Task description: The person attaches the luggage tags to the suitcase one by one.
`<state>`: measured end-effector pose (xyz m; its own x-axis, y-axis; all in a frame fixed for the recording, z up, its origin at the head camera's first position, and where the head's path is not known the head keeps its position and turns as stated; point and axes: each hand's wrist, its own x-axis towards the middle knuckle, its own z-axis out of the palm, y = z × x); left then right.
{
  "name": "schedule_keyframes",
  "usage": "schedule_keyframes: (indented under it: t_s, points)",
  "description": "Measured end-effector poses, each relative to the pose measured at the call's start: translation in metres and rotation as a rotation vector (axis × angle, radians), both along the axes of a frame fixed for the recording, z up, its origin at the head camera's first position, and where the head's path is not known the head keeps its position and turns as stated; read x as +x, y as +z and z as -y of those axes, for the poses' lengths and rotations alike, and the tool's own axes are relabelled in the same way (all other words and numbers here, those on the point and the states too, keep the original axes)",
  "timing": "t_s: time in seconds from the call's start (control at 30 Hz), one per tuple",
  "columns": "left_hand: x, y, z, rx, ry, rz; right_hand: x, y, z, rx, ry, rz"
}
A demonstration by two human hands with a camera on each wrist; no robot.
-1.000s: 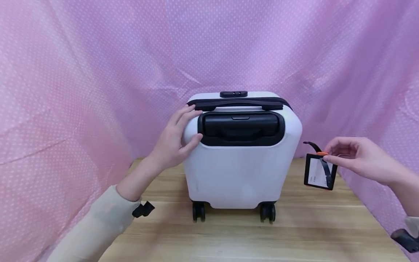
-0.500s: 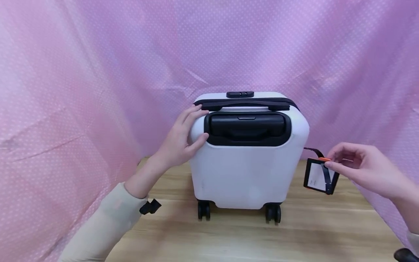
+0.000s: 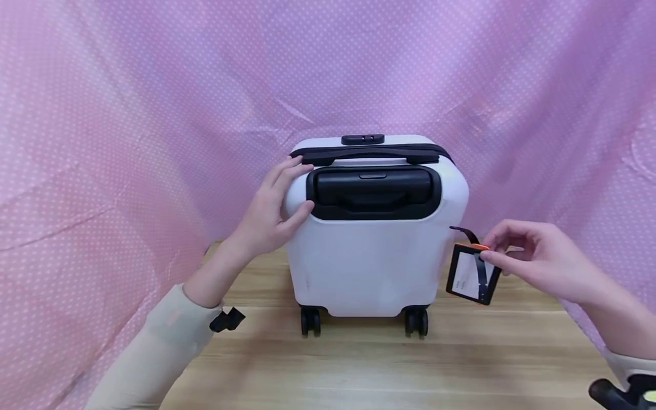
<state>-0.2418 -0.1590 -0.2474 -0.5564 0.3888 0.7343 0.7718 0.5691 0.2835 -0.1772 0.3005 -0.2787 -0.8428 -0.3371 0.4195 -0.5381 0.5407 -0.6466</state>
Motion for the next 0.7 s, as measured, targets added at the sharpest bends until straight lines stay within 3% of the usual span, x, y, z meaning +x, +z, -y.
schedule_keyframes:
  t_s: [0.5,0.6,0.7]
  points:
    - [0.001,-0.001,0.002,0.019,0.001,0.012,0.006,0.006,0.035,-0.057,0.089,0.017]
    - [0.000,-0.002,0.000,0.044,0.001,-0.008,0.008,0.007,0.042,-0.070,0.117,0.017]
    - [0.000,-0.004,-0.004,0.102,0.002,-0.071,0.010,0.009,0.049,-0.058,0.118,0.024]
